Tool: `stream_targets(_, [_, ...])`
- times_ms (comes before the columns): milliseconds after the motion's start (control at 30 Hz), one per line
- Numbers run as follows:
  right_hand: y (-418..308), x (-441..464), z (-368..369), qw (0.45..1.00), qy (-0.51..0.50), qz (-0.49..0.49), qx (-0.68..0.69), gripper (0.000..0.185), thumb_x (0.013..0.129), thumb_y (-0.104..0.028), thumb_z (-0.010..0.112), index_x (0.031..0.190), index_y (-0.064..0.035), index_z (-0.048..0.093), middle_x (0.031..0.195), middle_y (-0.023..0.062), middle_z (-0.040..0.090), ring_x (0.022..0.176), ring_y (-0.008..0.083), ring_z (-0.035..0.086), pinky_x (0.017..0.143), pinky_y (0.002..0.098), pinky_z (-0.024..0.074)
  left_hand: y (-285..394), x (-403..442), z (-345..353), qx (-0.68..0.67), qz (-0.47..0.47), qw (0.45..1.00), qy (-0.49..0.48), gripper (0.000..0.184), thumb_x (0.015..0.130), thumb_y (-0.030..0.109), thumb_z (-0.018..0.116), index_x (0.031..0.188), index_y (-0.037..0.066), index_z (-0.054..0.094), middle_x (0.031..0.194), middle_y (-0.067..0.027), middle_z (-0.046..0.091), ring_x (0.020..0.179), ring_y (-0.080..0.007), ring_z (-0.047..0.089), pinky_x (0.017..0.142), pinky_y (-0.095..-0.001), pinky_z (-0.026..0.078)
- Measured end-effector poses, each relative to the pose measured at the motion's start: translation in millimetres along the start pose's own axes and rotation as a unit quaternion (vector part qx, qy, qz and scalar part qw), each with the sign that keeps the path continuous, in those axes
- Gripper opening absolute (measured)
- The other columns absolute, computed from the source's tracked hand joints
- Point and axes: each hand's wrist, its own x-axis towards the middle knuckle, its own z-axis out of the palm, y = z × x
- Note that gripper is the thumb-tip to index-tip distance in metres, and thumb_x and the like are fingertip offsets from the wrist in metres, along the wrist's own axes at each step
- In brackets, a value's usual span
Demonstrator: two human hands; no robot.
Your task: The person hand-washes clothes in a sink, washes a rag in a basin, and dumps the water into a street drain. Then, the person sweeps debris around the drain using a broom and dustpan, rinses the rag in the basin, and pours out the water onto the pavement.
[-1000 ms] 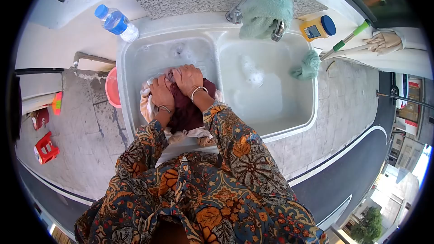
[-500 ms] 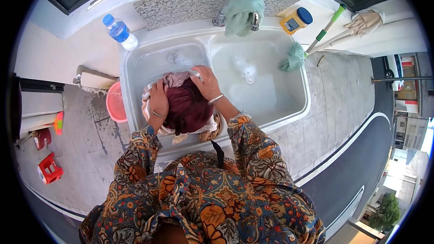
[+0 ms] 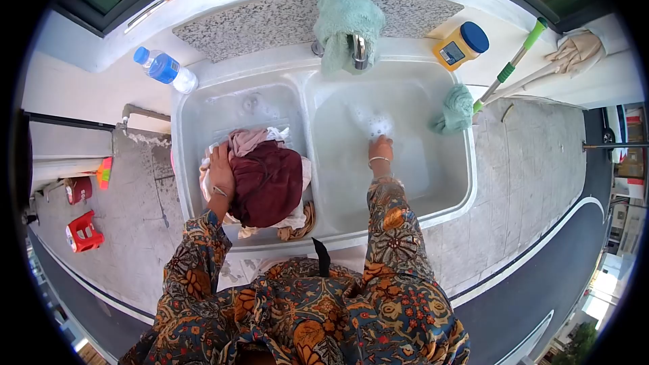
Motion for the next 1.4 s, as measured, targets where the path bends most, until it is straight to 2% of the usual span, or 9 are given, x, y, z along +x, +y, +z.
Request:
stream_targets(333, [18,27,17,0.995,0.015,-0.054,-0.081,0.029,0.08,-0.025,0.057,0.1,-0.003,0.053,0.107,0.0154,0.054,0.093,0.0273,0.059,0.074,0.0342,0.0511,2,-1,0,-0.01,-0.029,1.0,-0.002,0.029,0.086,0.019,0.045,0.115,0.013,0.046,0.106,-0.012,0.049,0.103,-0.0315,0.045,0.085,-0.0395,0.039])
stream_targets(533, [24,35,14,0.984,-0.057,-0.127,-0.111,0.028,0.08,-0.027,0.055,0.097,-0.0039,0.055,0.104,0.0145,0.056,0.092,0.0267,0.059,0.073,0.034,0.0515,2,-3,3,-0.007,-0.025,1.0,0.007,0.03,0.086,0.013,0.042,0.116,0.015,0.046,0.105,-0.0128,0.05,0.099,-0.0332,0.048,0.084,-0.0404,0.04])
stream_targets(633, [25,37,15,0.976,0.004,-0.192,-0.105,0.03,0.079,-0.029,0.056,0.096,-0.0043,0.056,0.103,0.0144,0.057,0.089,0.0281,0.06,0.072,0.0369,0.0517,-3,-2,8,0.012,-0.029,0.999,0.009,0.03,0.086,0.012,0.041,0.115,0.016,0.046,0.105,-0.0128,0.05,0.096,-0.0338,0.049,0.082,-0.042,0.041])
stream_targets(733, [16,33,-7,0.987,-0.086,-0.122,-0.059,0.033,0.077,-0.03,0.055,0.098,-0.0042,0.056,0.102,0.0161,0.058,0.091,0.0298,0.059,0.074,0.0401,0.0507,-7,-4,9,0.027,-0.03,0.999,0.005,0.03,0.086,0.012,0.041,0.116,0.017,0.046,0.105,-0.0127,0.051,0.096,-0.0338,0.049,0.081,-0.043,0.041])
stream_targets(1000, [25,32,-17,0.975,-0.142,-0.145,-0.094,0.042,0.077,-0.032,0.054,0.105,-0.0011,0.051,0.107,0.0196,0.053,0.094,0.0334,0.057,0.079,0.0412,0.0481,-5,-3,9,0.018,-0.038,0.999,-0.008,0.041,0.083,0.006,0.04,0.121,0.019,0.043,0.108,-0.0126,0.05,0.096,-0.0343,0.049,0.084,-0.0439,0.04])
stream_targets(1133, [37,39,-13,0.969,-0.13,-0.196,-0.073,0.034,0.076,-0.027,0.054,0.098,-0.0001,0.055,0.105,0.0177,0.055,0.091,0.034,0.056,0.08,0.0398,0.0474,-10,0,-2,-0.099,-0.041,0.992,-0.06,0.034,0.086,0.013,0.041,0.12,0.011,0.046,0.113,-0.0137,0.052,0.106,-0.0337,0.047,0.089,-0.039,0.038])
stream_targets(1233, [62,63,11,0.872,-0.069,-0.429,-0.226,0.024,0.076,-0.023,0.053,0.086,-0.002,0.059,0.096,0.0163,0.059,0.086,0.0324,0.058,0.078,0.0389,0.0471,-17,2,-9,-0.319,-0.061,0.943,-0.075,0.037,0.09,0.024,0.042,0.119,0.004,0.048,0.117,-0.0145,0.053,0.112,-0.0293,0.045,0.094,-0.0328,0.035])
stream_targets(1300, [49,47,-28,0.897,-0.075,-0.406,-0.158,0.017,0.076,-0.019,0.054,0.08,-0.0036,0.06,0.089,0.0155,0.061,0.081,0.0301,0.059,0.073,0.0385,0.0477,-5,-2,-28,-0.454,-0.164,0.871,-0.087,0.044,0.091,0.033,0.042,0.119,0.0,0.049,0.118,-0.0151,0.053,0.113,-0.0257,0.046,0.096,-0.0291,0.033])
stream_targets(1400, [29,35,-56,0.937,-0.061,-0.343,0.024,0.01,0.075,-0.013,0.055,0.077,-0.0053,0.06,0.08,0.0145,0.061,0.072,0.0264,0.06,0.067,0.0363,0.0484,7,-12,-45,-0.442,-0.185,0.878,-0.027,0.048,0.091,0.036,0.042,0.121,-0.002,0.048,0.118,-0.0144,0.053,0.112,-0.0228,0.046,0.096,-0.028,0.032])
